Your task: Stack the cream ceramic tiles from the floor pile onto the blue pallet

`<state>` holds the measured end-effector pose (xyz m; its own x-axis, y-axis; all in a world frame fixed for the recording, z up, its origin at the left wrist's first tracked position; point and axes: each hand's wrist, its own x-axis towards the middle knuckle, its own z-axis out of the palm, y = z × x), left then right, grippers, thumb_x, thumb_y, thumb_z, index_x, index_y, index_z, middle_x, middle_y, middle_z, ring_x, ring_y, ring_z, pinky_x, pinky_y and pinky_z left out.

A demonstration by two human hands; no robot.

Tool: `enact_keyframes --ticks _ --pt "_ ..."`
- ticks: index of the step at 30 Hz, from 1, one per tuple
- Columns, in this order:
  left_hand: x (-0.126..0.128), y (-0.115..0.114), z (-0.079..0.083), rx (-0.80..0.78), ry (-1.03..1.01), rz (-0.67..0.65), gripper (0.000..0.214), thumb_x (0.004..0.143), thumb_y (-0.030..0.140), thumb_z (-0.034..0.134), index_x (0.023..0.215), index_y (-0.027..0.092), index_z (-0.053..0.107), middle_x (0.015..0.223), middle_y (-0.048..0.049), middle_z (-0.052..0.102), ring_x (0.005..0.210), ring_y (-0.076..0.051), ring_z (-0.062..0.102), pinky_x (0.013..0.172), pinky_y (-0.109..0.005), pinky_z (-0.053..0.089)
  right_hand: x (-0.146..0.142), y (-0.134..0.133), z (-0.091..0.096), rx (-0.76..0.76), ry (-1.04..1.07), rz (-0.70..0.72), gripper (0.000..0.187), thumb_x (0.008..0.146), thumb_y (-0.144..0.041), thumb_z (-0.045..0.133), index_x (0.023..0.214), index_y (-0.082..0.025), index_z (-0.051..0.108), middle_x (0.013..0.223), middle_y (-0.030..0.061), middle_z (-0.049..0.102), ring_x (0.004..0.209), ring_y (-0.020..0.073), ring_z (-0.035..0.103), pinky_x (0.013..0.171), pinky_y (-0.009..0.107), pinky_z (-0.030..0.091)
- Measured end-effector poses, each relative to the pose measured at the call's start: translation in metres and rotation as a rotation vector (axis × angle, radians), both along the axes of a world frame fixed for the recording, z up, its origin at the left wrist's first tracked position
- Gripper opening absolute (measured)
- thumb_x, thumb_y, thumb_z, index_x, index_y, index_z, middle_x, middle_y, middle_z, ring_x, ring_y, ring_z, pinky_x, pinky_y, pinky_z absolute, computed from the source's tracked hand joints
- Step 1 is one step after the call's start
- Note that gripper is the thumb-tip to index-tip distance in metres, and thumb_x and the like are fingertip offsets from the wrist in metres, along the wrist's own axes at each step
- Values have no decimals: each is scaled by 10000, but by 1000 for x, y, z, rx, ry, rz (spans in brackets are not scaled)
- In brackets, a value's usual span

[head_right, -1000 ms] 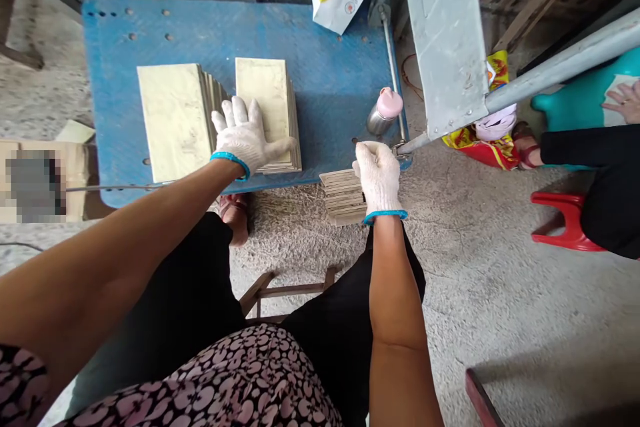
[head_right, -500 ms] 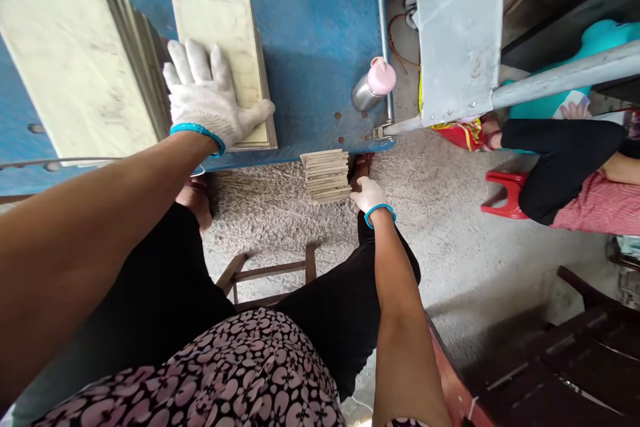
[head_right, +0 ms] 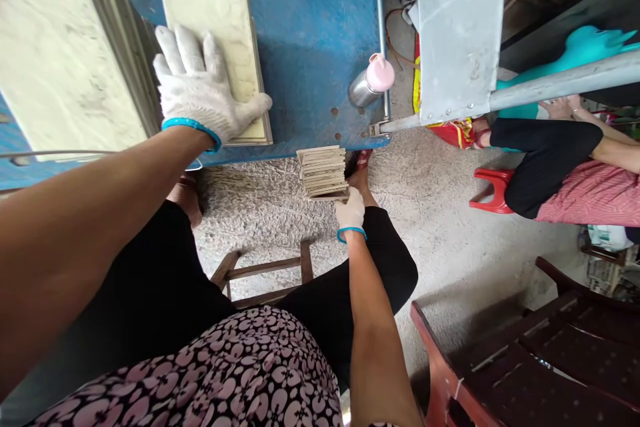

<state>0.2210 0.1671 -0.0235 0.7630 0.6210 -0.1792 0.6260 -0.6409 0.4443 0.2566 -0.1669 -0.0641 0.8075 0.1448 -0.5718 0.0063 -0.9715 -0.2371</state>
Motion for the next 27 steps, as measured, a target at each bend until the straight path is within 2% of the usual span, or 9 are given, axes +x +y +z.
enact_keyframes --ticks 2,4,6,11,13,15,20,23,27 --pt "0 0 1 -6 17 8 1149 737 816 405 1583 130 40 1626 22 -164 1466 -372 -135 1156 -533 -59 -11 -3 2 -28 38 -15 389 790 -230 585 1178 -194 579 1158 107 635 1097 252 583 965 331 464" --pt "0 -1 1 -21 21 18 1156 719 822 398 1586 153 25 1616 45 -194 1467 -360 -151 1152 -498 -91 -10 -2 4 -20 110 8 332 774 -243 595 1106 -232 611 1048 68 659 1023 253 602 909 333 493" --pt "1 -1 2 -28 21 26 1166 702 829 399 1587 167 24 1616 51 -193 1470 -349 -154 1148 -478 -98 4 6 3 -5 163 34 262 753 -259 623 1014 -255 637 939 34 665 938 254 615 848 332 513" --pt "1 -2 0 5 32 26 1162 712 813 409 1581 131 49 1633 -18 -139 1476 -338 -130 1140 -510 -58 49 37 -7 73 255 60 156 770 -311 645 914 -251 641 821 14 654 859 245 604 785 330 512" --pt "1 -2 -1 13 21 22 1152 726 799 419 1579 117 53 1634 -31 -127 1475 -348 -123 1140 -520 -50 45 38 -7 133 294 54 131 763 -308 668 877 -249 636 778 6 647 842 239 594 769 321 505" --pt "1 -1 -1 6 12 17 1150 733 793 429 1578 107 56 1633 -31 -132 1472 -361 -125 1141 -531 -47 28 31 -5 170 327 52 119 741 -294 699 829 -253 629 728 -8 633 818 235 587 750 310 495" --pt "1 -1 1 -44 25 16 1157 722 762 460 1586 114 46 1629 3 -143 1464 -359 -146 1143 -545 -53 -14 12 12 278 293 97 122 727 -306 705 766 -223 624 701 -1 612 803 229 583 743 295 462" --pt "2 0 -1 -42 13 30 1157 697 742 467 1590 143 38 1625 65 -124 1462 -350 -133 1148 -544 -58 -13 8 27 379 246 88 204 753 -397 654 797 -198 636 747 12 625 788 214 582 727 290 457" --pt "3 0 -4 -35 -1 33 1156 692 733 460 1586 128 48 1628 44 -114 1459 -362 -129 1148 -560 -52 6 13 51 631 164 -97 339 755 -501 649 855 -177 637 769 22 636 743 197 590 673 286 484"
